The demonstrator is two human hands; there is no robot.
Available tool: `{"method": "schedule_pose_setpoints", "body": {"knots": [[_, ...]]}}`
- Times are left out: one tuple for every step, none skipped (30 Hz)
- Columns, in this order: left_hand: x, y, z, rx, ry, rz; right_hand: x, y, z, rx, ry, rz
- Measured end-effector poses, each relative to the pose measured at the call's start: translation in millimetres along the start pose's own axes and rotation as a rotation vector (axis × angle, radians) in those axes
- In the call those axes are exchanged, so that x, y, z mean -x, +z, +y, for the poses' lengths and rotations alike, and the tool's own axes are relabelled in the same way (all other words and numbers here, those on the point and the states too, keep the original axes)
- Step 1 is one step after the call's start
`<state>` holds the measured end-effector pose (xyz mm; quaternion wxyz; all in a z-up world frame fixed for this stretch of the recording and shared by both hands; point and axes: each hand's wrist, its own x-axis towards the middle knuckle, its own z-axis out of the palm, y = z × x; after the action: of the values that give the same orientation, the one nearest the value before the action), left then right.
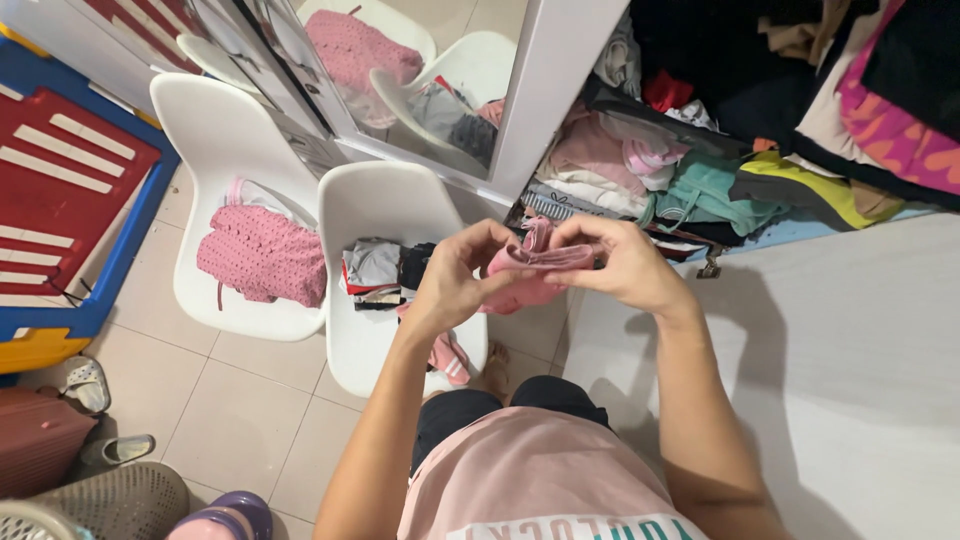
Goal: Folding socks and underwear and stacking them on a chair.
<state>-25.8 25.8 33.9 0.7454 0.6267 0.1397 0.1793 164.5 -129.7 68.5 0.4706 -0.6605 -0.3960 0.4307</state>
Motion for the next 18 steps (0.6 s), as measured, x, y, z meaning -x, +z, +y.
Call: {"method": "schedule_pose_setpoints", "body": {"knots": [[2.4, -0.7, 5.5, -0.142, 0.009, -0.033, 2.4, -7.5, 19.1, 0.025, -0.049, -0.015], [5.0, -1.6, 10.6, -0.284, 0.019, -0.066, 5.1, -14.6, 38.6, 0.05, -0.098, -0.03], [6.5, -1.0, 9.9, -0.282, 0.014, -0.066, 7.0, -11.9, 30.4, 0.048, -0.094, -0.032], [8.1, -0.6, 9.2, -0.191, 0.101, -0.118, 8.8, -9.1, 22.2, 0.047, -0.198, -0.002], [7.5, -1.5, 9.2, -0.102, 0.193, -0.171, 8.1, -7.1, 13.0, 0.048, -0.309, 0.029], [6.6, -1.2, 8.8, -0.103, 0.194, -0.171, 6.7, -4.6, 6.0, 0.049, -0.311, 0.029], [6.8, 0.1, 7.9, -0.072, 0.189, -0.183, 6.8, -2.1, -0.6, 0.054, -0.397, 0.037], [7.1, 1.4, 6.6, -0.04, 0.184, -0.195, 6.8, 0.4, -6.9, 0.06, -0.483, 0.044], [6.7, 0.9, 5.5, -0.038, 0.178, -0.194, 4.9, -0.1, -1.1, 0.056, -0.477, 0.042], [6.5, 0.5, 4.0, -0.074, 0.148, -0.163, 3.1, -0.4, 5.0, -0.094, -0.364, 0.025], [6.2, 0.6, 2.1, -0.109, 0.117, -0.134, 2.1, -1.1, 11.3, -0.242, -0.247, 0.011], [6.2, 1.2, 2.5, -0.104, 0.11, -0.133, 1.4, 0.3, 17.2, -0.244, -0.24, 0.011], [4.5, 0.3, 3.7, -0.073, 0.152, -0.125, -1.6, 1.6, 22.6, -0.394, -0.181, -0.074], [2.8, -0.7, 5.1, -0.041, 0.194, -0.117, -4.6, 2.8, 27.8, -0.544, -0.12, -0.159], [3.4, 2.1, 9.4, -0.04, 0.19, -0.117, -6.4, 5.5, 39.2, -0.546, -0.117, -0.158], [3.8, 4.7, 14.0, 0.008, 0.195, -0.101, -8.3, 8.3, 50.3, -0.43, -0.168, -0.187], [1.5, 6.8, 18.8, 0.053, 0.205, -0.086, -12.8, 9.2, 60.8, -0.31, -0.224, -0.216], [2.8, 7.7, 17.2, 0.053, 0.208, -0.086, -14.0, 6.5, 70.0, -0.309, -0.226, -0.216]]}}
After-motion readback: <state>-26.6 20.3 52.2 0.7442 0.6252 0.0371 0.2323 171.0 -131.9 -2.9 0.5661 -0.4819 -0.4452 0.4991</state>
